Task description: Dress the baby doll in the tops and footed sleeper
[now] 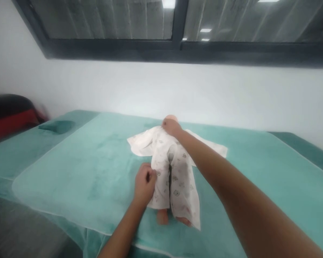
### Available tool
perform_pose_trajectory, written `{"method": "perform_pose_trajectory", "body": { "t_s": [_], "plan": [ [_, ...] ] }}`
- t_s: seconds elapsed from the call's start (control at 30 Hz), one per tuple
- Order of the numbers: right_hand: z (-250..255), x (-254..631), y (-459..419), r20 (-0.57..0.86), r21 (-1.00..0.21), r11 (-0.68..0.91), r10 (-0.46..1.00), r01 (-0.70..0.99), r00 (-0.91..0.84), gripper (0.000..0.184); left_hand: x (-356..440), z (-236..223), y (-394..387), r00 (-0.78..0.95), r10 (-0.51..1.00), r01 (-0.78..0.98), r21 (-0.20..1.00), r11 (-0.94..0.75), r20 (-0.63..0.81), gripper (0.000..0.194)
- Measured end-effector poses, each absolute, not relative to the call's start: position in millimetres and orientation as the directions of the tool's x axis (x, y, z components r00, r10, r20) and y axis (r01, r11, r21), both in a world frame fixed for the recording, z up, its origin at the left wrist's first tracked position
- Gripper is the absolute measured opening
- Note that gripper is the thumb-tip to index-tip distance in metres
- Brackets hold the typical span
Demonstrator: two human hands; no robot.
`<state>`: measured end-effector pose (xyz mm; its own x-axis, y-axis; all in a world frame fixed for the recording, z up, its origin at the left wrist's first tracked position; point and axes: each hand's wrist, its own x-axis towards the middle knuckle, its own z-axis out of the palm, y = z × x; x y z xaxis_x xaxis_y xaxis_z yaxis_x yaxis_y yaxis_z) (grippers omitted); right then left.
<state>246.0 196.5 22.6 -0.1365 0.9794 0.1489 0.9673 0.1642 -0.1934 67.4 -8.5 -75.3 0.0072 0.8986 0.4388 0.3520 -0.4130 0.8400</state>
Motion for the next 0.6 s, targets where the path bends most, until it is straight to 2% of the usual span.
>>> {"method": "perform_pose_trajectory", "body": {
  "t_s": [0.13,0.3,0.4,0.47,0.6],
  "plan": [
    [27.5,252.2,190.2,0.142,-0.226,0.221,0.971,0.949,-0.192,0.026,66.7,-74.6,-10.3,-0.043,0.948,0.311,0.906,-0.287,0.315,0.019],
    [47.7,262.6,196.9,-0.025,-0.207,0.252,0.965,0.945,-0.262,0.030,65.3,-71.0,-10.9,-0.074,0.964,0.273,0.935,-0.228,0.256,0.023],
    [56.6,259.3,200.5,-0.072,-0.154,0.324,0.939,0.934,-0.337,0.023,64.2,-71.0,-9.6,-0.024,0.953,0.329,0.903,-0.277,0.301,0.023],
    [57.0,252.5,200.6,-0.063,-0.106,0.371,0.924,0.923,-0.378,0.018,63.6,-73.2,-8.5,-0.010,0.923,0.348,0.867,-0.358,0.385,0.023],
    [49.5,238.0,201.2,-0.029,-0.003,0.376,0.926,0.926,-0.376,0.025,63.0,-81.1,-8.2,0.038,0.838,0.327,0.786,-0.525,0.544,0.016]
  ]
}}
